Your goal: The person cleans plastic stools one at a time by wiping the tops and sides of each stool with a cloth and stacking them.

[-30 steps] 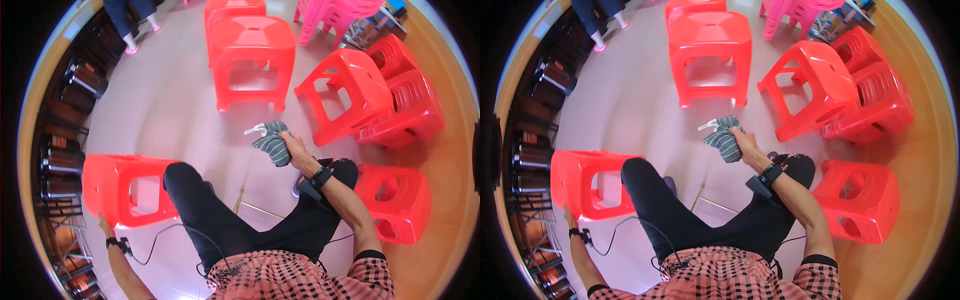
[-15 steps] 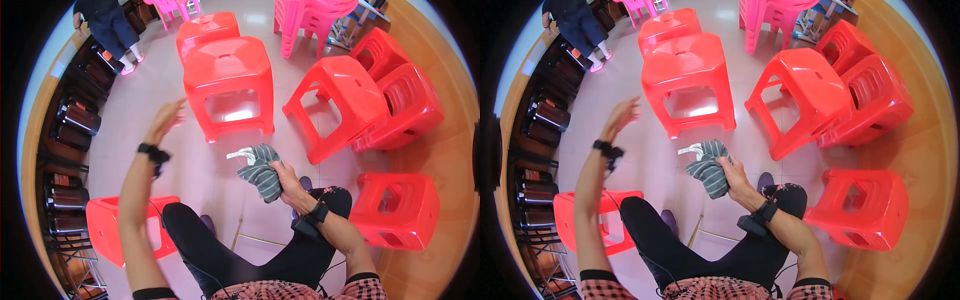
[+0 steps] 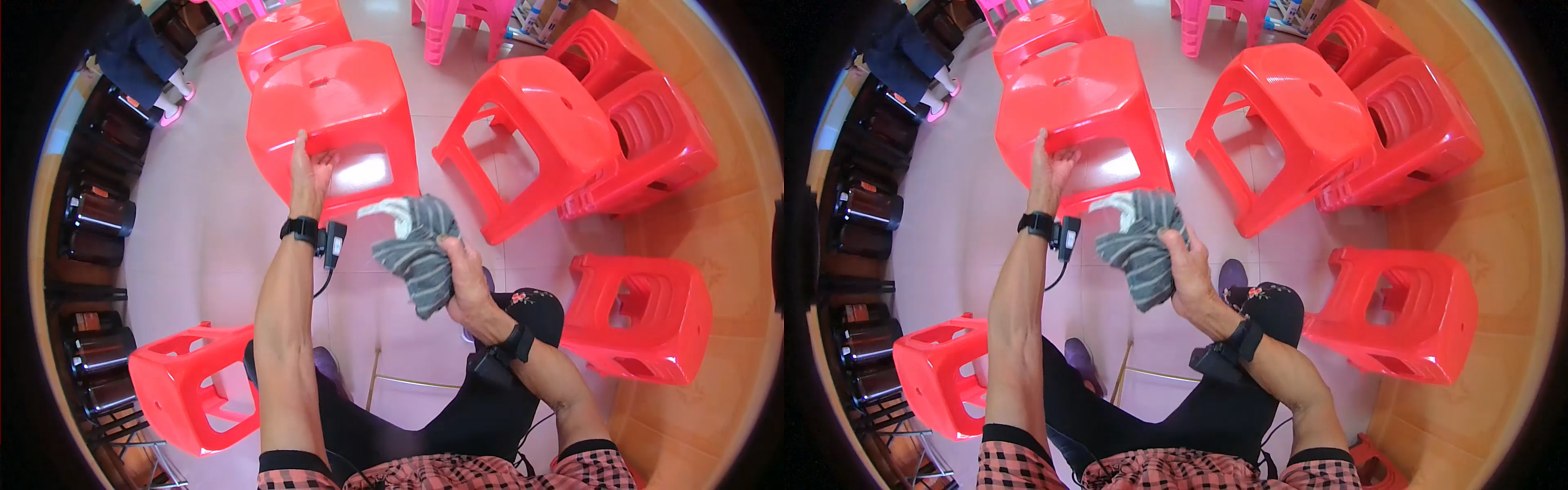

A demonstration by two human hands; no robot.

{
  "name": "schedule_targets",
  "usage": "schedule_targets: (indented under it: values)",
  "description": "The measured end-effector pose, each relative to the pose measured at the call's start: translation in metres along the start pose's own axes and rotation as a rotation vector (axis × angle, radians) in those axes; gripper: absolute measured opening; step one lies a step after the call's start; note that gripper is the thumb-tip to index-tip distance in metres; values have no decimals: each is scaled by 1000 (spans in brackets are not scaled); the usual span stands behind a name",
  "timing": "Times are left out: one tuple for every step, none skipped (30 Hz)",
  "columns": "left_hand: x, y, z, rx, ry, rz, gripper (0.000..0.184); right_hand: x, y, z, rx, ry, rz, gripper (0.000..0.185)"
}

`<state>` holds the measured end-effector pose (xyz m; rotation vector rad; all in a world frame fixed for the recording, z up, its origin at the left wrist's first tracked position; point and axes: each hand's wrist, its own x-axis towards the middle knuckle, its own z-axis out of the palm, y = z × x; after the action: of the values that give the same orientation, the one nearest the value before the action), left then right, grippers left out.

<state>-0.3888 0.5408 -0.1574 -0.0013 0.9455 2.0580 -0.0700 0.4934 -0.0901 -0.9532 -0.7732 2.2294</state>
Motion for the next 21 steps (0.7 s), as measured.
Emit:
schedule_targets:
  values:
    - [-14,-2,-3,1,-2,5,81,1,-4,-1,21,9,-47,31]
    - [-31,-6,-6,17,-10,2,80,3,-6,-1,46,11,-114,32]
    - [-49,-8,-11,33,-19,0,79,4,-9,0,48,4,-117,32]
    - [-66,-9,-20,86,-83,-32,79,5,-12,1,54,25,-242,32]
    - [-85,-8,-30,139,-144,-63,79,6,-14,1,61,45,-365,33]
    - [-107,-10,-34,114,-88,-100,77,7,-15,0,36,49,-450,37]
    - [-131,-14,-35,87,-30,-137,75,6,-16,1,40,41,-450,37]
    - [-153,-18,-38,74,-3,-145,74,6,-17,1,-13,71,-544,39]
    - [-176,-23,-41,61,24,-154,74,6,-18,1,-66,101,-638,41]
    - [-197,-27,-43,58,16,-164,78,7,-20,0,-165,140,-728,46]
    - [-217,-31,-46,56,12,-174,82,3,-23,2,-161,132,-723,46]
    - [-237,-36,-48,58,20,-164,82,-2,-27,5,-375,180,-837,48]
    - [-255,-40,-49,69,27,-212,81,-4,-29,9,-591,225,-948,49]
    - [-272,-42,-51,79,35,-260,81,-4,-28,11,-554,175,-864,53]
    - [-286,-42,-52,76,45,-250,81,-3,-28,10,-553,161,-858,53]
    - [-299,-42,-53,183,39,-340,78,-2,-30,5,-965,174,-928,54]
    - [-310,-43,-56,289,31,-431,75,-2,-29,3,-1383,183,-985,56]
    - [-319,-39,-67,352,-6,-568,58,-10,-28,9,-1439,224,-902,54]
    - [-328,-22,-54,347,-2,-564,58,-10,-28,9,-1441,215,-903,54]
    - [-338,0,-41,776,-206,-401,48,-9,-27,8,-1484,235,-978,57]
    - [-341,19,-33,1200,-409,-215,38,-8,-25,8,-1523,256,-1052,60]
